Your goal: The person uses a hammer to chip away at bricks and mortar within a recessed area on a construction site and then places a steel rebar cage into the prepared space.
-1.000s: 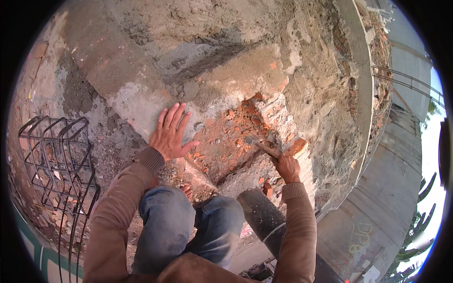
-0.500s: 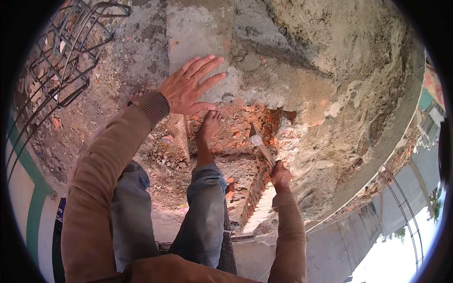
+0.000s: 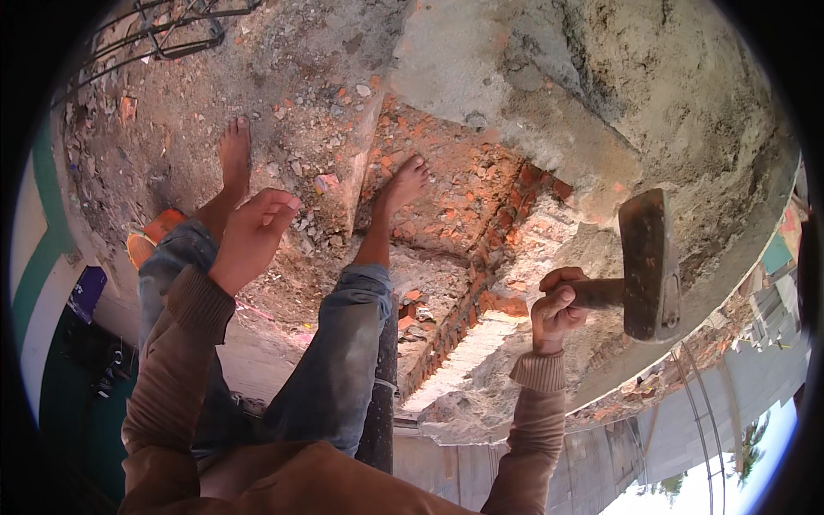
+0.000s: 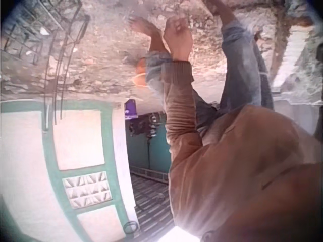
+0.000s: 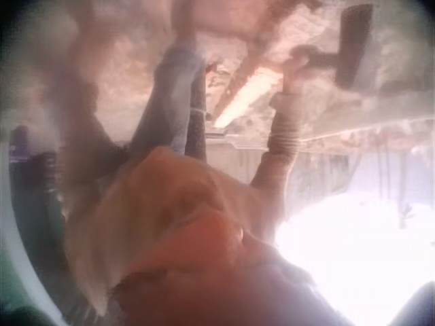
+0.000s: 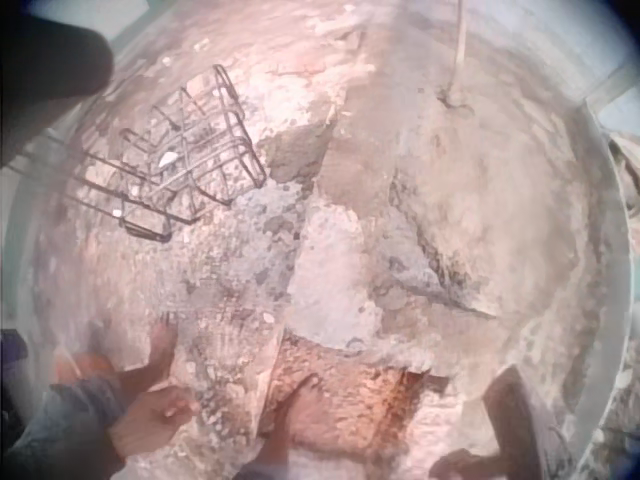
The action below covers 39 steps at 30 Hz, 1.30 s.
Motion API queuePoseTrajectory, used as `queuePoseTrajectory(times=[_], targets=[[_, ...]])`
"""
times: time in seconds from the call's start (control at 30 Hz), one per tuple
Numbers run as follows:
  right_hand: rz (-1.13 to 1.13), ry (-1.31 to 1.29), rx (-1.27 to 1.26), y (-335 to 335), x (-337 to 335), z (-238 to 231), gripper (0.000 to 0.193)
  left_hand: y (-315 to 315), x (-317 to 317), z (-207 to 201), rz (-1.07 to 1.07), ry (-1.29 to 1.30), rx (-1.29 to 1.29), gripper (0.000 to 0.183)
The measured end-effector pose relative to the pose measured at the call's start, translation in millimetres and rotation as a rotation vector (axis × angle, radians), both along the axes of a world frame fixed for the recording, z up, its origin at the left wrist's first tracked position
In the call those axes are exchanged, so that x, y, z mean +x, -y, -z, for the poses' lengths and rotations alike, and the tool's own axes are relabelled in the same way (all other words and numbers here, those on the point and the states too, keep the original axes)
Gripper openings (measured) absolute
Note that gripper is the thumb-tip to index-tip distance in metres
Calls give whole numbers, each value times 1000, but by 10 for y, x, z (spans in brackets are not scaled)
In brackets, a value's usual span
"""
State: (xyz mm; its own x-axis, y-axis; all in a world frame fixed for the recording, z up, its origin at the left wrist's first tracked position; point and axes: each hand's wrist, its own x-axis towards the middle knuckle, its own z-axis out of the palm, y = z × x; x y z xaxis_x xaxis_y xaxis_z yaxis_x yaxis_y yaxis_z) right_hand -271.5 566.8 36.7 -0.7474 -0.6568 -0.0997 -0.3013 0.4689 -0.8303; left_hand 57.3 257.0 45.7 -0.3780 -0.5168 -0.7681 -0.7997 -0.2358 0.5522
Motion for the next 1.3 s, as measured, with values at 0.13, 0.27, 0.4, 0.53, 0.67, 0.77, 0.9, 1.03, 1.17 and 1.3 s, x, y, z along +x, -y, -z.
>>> queuePoseTrajectory(times=[0.13,0.27,0.4,0.53,0.67,0.77,0.9,1.03,1.17,1.3], targets=[[-210,-177,687,-1282,76,780,37,-1,-511,-141,300,35,118,24],[-432,53,1424,-1646,541,1151,56,117,-98,-40,345,119,134,29],[-3,205,1052,-746,850,401,61,212,142,94,250,229,96,29],[184,-3,404,-8,499,-307,48,94,229,209,286,154,-24,28],[19,-238,-179,715,94,-168,37,38,-53,-137,162,131,225,25],[-49,-58,811,-1149,325,742,43,192,-71,-22,295,145,178,33],[-226,165,1392,-1292,498,1143,55,349,-198,34,456,265,-42,54],[41,145,993,-512,569,216,54,144,132,120,366,288,-68,51],[98,-81,43,301,158,-363,51,119,104,126,343,219,-28,38],[-33,-168,60,58,142,197,54,72,85,17,344,80,-16,34]])
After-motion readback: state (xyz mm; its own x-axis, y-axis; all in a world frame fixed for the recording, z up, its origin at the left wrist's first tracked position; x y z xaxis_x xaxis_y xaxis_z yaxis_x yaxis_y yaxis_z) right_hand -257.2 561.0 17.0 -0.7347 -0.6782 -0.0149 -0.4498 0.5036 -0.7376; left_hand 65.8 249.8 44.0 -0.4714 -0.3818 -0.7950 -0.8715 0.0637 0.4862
